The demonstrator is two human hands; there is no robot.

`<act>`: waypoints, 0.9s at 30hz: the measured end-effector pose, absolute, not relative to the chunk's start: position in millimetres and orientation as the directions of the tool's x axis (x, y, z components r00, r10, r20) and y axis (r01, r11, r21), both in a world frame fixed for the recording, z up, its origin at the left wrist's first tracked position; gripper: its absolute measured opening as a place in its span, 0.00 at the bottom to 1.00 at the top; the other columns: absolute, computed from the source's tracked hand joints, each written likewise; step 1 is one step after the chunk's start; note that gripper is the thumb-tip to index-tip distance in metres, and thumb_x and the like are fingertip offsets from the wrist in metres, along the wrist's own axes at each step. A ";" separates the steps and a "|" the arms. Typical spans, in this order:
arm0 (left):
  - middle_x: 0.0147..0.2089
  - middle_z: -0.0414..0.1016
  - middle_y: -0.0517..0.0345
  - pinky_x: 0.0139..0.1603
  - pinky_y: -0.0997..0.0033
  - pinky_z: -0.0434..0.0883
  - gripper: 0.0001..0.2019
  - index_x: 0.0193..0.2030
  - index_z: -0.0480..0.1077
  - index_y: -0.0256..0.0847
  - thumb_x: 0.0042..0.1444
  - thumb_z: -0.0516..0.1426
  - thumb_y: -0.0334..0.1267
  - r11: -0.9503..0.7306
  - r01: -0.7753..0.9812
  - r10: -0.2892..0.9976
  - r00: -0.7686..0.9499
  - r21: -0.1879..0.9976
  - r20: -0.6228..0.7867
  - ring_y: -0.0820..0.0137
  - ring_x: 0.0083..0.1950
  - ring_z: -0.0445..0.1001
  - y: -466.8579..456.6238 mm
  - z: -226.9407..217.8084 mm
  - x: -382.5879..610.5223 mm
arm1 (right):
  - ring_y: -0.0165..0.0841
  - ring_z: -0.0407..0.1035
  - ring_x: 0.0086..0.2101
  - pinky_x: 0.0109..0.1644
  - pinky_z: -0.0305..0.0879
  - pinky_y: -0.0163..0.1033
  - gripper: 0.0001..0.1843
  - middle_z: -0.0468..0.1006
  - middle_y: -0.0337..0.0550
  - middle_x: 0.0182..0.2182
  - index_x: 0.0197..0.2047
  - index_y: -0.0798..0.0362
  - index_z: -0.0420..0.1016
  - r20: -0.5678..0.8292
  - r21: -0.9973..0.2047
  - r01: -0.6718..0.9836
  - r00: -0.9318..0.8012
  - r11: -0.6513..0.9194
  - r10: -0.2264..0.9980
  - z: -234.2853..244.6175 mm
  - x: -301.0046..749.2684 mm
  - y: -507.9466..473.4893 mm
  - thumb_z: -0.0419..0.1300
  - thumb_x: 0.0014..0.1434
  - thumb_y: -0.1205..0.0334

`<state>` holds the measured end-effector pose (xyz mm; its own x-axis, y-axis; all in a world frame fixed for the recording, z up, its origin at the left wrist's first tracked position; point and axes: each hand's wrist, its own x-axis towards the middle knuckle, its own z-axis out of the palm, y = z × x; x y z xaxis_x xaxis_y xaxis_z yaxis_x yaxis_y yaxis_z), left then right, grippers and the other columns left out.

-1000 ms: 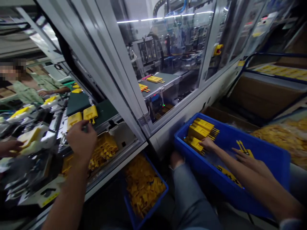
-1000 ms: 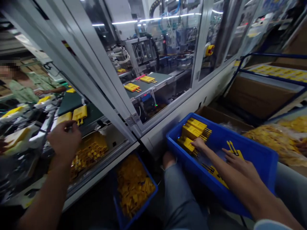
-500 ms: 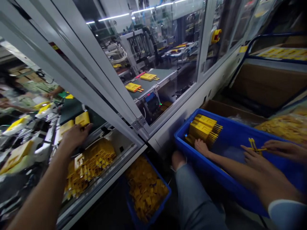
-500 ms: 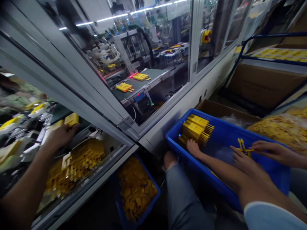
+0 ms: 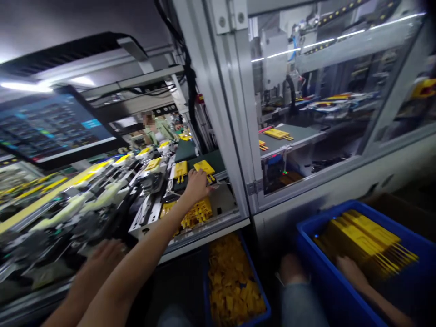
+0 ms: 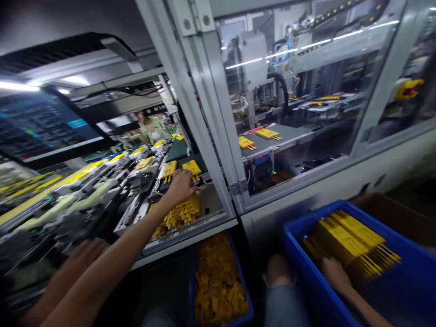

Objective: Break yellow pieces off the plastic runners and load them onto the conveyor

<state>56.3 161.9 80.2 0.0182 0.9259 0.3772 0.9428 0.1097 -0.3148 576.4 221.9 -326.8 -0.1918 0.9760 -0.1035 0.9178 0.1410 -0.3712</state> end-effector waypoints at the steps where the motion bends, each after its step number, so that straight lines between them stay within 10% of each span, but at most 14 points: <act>1: 0.44 0.73 0.42 0.57 0.54 0.59 0.13 0.41 0.71 0.33 0.54 0.57 0.41 0.097 0.943 0.924 0.034 -0.319 0.380 0.54 0.50 0.70 157.7 78.1 57.9 | 0.45 0.76 0.30 0.31 0.68 0.42 0.12 0.78 0.55 0.26 0.19 0.50 0.70 -0.151 -0.364 0.922 -0.198 0.132 0.968 -325.1 580.1 226.9 0.53 0.53 0.63; 9: 0.57 0.67 0.38 0.60 0.53 0.58 0.27 0.55 0.65 0.32 0.49 0.61 0.38 0.097 0.984 0.880 -0.016 -0.146 0.474 0.52 0.60 0.62 157.7 73.8 56.2 | 0.47 0.75 0.41 0.44 0.69 0.46 0.24 0.81 0.52 0.40 0.43 0.51 0.78 0.057 -0.393 0.858 -0.338 0.332 0.940 -190.7 528.9 215.6 0.47 0.60 0.46; 13: 0.50 0.72 0.39 0.57 0.55 0.62 0.12 0.45 0.70 0.32 0.53 0.55 0.30 0.124 0.990 0.935 -0.096 -0.060 0.342 0.55 0.55 0.68 171.7 69.4 57.6 | 0.44 0.75 0.41 0.46 0.69 0.43 0.22 0.81 0.51 0.42 0.45 0.54 0.77 0.127 -0.455 0.773 -0.435 0.442 0.891 -143.5 471.6 160.5 0.49 0.60 0.49; 21: 0.53 0.70 0.49 0.62 0.56 0.62 0.13 0.52 0.66 0.37 0.62 0.49 0.31 -0.142 0.972 0.782 -0.005 0.185 0.623 0.61 0.61 0.65 135.6 67.6 83.3 | 0.36 0.73 0.41 0.46 0.65 0.35 0.15 0.80 0.50 0.41 0.43 0.56 0.78 -0.156 -0.616 0.573 -0.761 0.540 0.630 -199.9 348.6 56.4 0.51 0.64 0.60; 27: 0.47 0.75 0.55 0.50 0.61 0.73 0.16 0.50 0.68 0.41 0.58 0.58 0.46 -0.224 0.623 0.617 -0.505 0.750 0.604 0.63 0.50 0.75 30.7 60.1 129.4 | 0.36 0.72 0.43 0.49 0.66 0.40 0.13 0.78 0.54 0.42 0.44 0.61 0.75 -0.304 -0.600 0.605 -0.778 0.523 0.550 -248.2 282.0 32.0 0.56 0.64 0.60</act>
